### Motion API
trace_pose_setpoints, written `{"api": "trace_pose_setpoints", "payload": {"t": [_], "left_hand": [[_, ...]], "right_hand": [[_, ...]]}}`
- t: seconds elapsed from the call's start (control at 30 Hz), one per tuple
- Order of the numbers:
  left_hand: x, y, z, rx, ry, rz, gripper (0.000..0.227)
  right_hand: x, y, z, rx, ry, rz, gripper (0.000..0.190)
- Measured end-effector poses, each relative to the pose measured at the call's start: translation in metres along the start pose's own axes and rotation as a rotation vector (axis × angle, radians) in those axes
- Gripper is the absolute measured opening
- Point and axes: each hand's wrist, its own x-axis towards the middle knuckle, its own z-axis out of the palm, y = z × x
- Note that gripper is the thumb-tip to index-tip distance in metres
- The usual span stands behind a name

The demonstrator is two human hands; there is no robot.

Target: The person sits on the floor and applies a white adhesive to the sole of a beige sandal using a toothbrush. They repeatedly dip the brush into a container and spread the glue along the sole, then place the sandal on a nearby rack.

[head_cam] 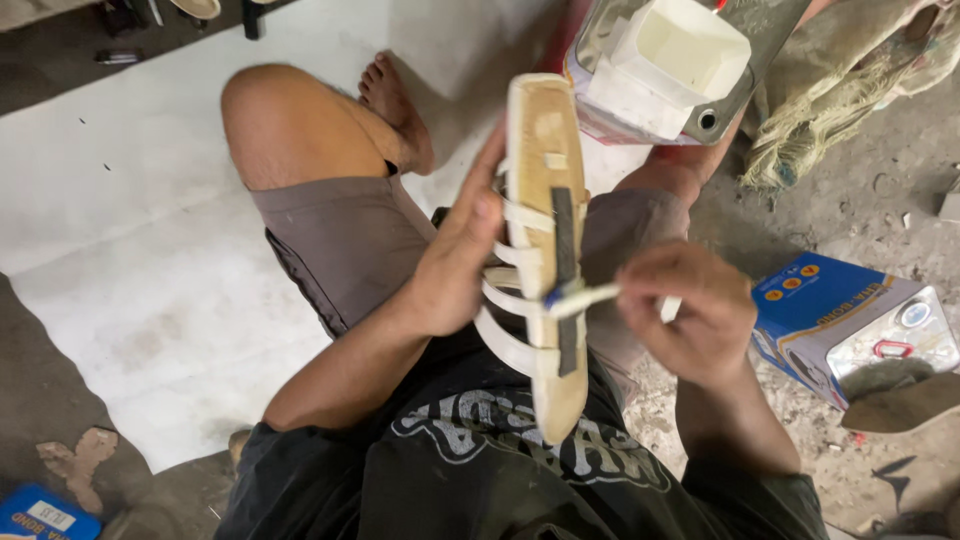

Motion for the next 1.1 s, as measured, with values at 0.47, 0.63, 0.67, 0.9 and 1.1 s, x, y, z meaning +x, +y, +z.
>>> {"api": "trace_pose_setpoints", "payload": {"t": [0.47,0.63,0.67,0.9,1.1], "left_hand": [[-0.004,-0.024,-0.017,-0.613,-0.189,-0.224,0.097],[-0.017,-0.027,-0.016,-0.623,-0.347,-0.303,0.106],[-0.024,-0.025,-0.014,-0.707,-0.351,-0.340,0.109],[-0.029,-0.032,-0.032,-0.517,-0.337,-0.346,0.132],[-0.018,-0.041,-0.029,-0.774,-0.068,-0.324,0.121]], "right_hand": [[0.021,-0.009,0.016,-0.186,0.003,0.131,0.013],[0.034,0.034,-0.012,-0.627,0.156,0.166,0.002],[0.040,0.050,-0.023,-0.668,0.176,0.160,0.003],[0.089,0.159,-0.054,-1.232,-0.110,0.356,0.014],[0.091,0.174,-0.065,-1.327,-0.245,0.315,0.016]]}}
